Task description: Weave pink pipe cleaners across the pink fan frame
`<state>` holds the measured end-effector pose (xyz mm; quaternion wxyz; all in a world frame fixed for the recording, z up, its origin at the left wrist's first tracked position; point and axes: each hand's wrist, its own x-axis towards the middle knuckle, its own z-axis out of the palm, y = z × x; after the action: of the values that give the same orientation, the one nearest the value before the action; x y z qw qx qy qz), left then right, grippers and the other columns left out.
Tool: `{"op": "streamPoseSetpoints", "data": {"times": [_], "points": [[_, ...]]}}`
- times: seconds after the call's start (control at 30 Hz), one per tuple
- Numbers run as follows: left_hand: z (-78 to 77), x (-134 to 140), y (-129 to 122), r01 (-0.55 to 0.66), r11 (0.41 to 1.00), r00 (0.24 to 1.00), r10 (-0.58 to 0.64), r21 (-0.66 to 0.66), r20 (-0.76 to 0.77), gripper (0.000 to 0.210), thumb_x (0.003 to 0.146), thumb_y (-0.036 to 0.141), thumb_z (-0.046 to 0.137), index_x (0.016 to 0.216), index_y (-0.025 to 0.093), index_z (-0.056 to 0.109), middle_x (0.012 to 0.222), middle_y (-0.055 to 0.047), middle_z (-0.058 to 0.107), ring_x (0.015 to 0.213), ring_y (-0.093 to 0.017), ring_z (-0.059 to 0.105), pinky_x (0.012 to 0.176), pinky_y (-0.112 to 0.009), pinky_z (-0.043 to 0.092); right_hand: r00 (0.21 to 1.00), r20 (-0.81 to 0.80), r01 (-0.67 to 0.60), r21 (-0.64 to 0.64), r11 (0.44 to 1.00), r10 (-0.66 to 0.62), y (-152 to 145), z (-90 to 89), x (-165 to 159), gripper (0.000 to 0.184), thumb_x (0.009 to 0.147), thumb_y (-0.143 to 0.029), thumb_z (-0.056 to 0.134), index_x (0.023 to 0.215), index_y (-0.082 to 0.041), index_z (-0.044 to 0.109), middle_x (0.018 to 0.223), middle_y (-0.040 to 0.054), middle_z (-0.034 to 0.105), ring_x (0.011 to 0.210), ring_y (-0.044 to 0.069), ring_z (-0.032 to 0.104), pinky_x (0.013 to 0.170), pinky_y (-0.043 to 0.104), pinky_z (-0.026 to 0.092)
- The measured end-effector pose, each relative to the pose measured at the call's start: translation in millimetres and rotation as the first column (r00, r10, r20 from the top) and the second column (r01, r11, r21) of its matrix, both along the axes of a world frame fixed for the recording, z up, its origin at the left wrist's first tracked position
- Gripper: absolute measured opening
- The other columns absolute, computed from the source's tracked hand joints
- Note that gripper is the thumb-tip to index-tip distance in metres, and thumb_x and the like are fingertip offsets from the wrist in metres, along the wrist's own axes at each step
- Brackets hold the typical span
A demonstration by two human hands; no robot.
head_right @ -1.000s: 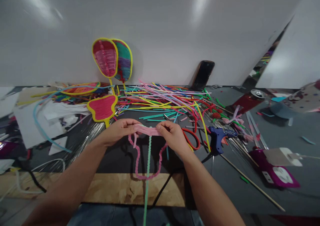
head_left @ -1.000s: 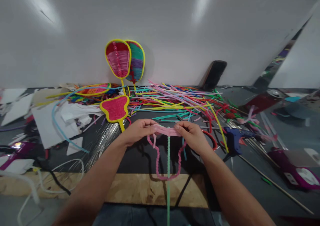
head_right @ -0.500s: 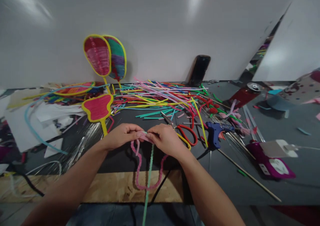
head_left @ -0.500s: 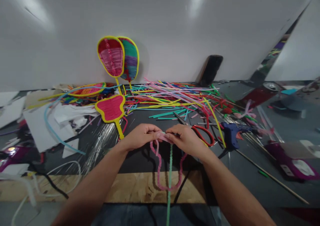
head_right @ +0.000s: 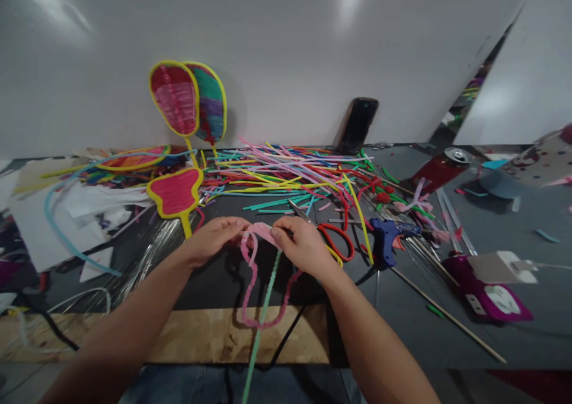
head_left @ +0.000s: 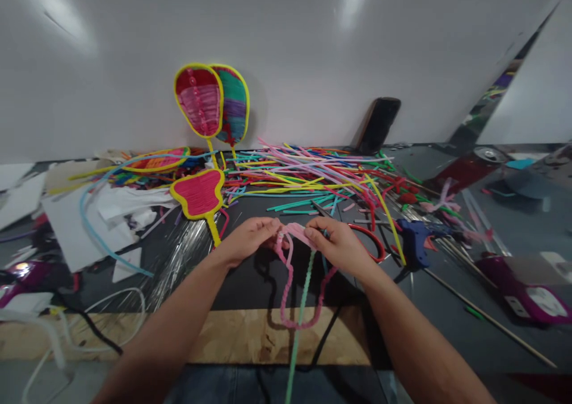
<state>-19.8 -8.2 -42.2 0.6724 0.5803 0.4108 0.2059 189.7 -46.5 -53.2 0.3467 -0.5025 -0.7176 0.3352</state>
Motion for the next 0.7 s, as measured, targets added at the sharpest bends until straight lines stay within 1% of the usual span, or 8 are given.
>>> {"op": "streamPoseSetpoints", "data": {"times": [0.1,0.27,0.33,0.4,0.47,0.5,0.6,0.7], "points": [[3.5,-3.6,2.5,0.022,1.000,1.000,-0.022,-0.004,-0.014,0.038,0.078,0.049,0.059,0.072,0.012,0.063,0.066,-0.002,0.064,0.060,-0.011,0.057,0.064,-0.023,0.044,1.000,0.019,0.023,0.035,0.999,-0.024,0.4,3.3,2.2,0.020,0.085,-0.022,0.047,0.069,-0.019,0.057,0.063,-0.0022,0.056,0.061,0.012,0.051,0.060,0.022,0.038],[2.1,-2.2,1.2,0.046,0.999,0.999,-0.046,-0.005,0.004,0.030,0.079,0.042,0.061,0.074,0.012,0.064,0.070,-0.003,0.066,0.062,-0.010,0.057,0.064,-0.023,0.042,0.993,0.114,0.000,0.088,0.996,-0.010,-0.3,3.2,0.7,0.021,0.086,-0.022,0.047,0.070,-0.020,0.060,0.067,0.0003,0.061,0.065,0.014,0.055,0.062,0.024,0.041],[0.4,-0.9,0.6,0.038,0.999,0.999,-0.037,-0.019,0.021,0.029,0.079,0.040,0.061,0.073,0.012,0.063,0.069,-0.003,0.066,0.061,-0.010,0.056,0.065,-0.023,0.042,0.995,0.100,0.011,0.125,0.992,-0.023,-0.5,1.0,0.5,0.017,0.087,-0.023,0.049,0.078,-0.020,0.063,0.074,0.0018,0.065,0.070,0.015,0.058,0.066,0.026,0.043],[-0.6,-0.2,0.4,0.026,0.999,0.999,-0.025,-0.038,0.047,0.029,0.079,0.040,0.062,0.072,0.012,0.063,0.069,-0.003,0.066,0.060,-0.010,0.056,0.065,-0.023,0.042,0.996,0.071,0.033,0.185,0.982,-0.047,-0.9,-0.9,0.5,0.015,0.086,-0.025,0.052,0.094,-0.021,0.064,0.088,0.0043,0.068,0.082,0.017,0.061,0.075,0.028,0.046],[-0.9,0.3,0.4,0.023,0.998,0.998,-0.019,-0.053,0.067,0.029,0.079,0.040,0.062,0.072,0.012,0.062,0.069,-0.003,0.066,0.059,-0.009,0.056,0.064,-0.023,0.042,0.997,0.064,0.028,0.254,0.967,-0.046,-1.8,-1.6,0.2,0.024,0.086,-0.027,0.055,0.109,-0.022,0.061,0.102,0.0063,0.068,0.094,0.019,0.061,0.084,0.032,0.045],[-0.8,0.6,0.3,0.026,0.998,0.997,-0.022,-0.055,0.074,0.029,0.079,0.041,0.062,0.073,0.012,0.062,0.069,-0.003,0.066,0.059,-0.009,0.056,0.064,-0.023,0.042,0.997,0.075,0.007,0.280,0.960,-0.029,-2.4,-1.6,-0.2,0.027,0.086,-0.027,0.056,0.113,-0.023,0.060,0.106,0.0066,0.068,0.098,0.019,0.060,0.087,0.033,0.044],[-0.2,2.5,-1.2,0.043,0.998,0.996,-0.040,-0.041,0.076,0.030,0.081,0.041,0.060,0.073,0.012,0.061,0.068,-0.002,0.065,0.061,-0.009,0.056,0.064,-0.023,0.041,0.992,0.123,-0.071,0.323,0.944,0.033,-3.7,-1.0,-2.5,0.029,0.087,-0.027,0.057,0.115,-0.023,0.060,0.109,0.0065,0.068,0.101,0.019,0.060,0.090,0.035,0.043],[-1.1,4.9,-3.1,0.068,0.997,0.995,-0.066,-0.024,0.069,0.032,0.082,0.042,0.058,0.072,0.012,0.060,0.066,-0.001,0.062,0.061,-0.010,0.055,0.066,-0.023,0.041,0.990,0.129,-0.090,0.331,0.939,0.049,-3.6,-0.9,-4.4,0.027,0.088,-0.026,0.056,0.114,-0.024,0.061,0.108,0.0065,0.069,0.099,0.019,0.062,0.088,0.035,0.044]]}}
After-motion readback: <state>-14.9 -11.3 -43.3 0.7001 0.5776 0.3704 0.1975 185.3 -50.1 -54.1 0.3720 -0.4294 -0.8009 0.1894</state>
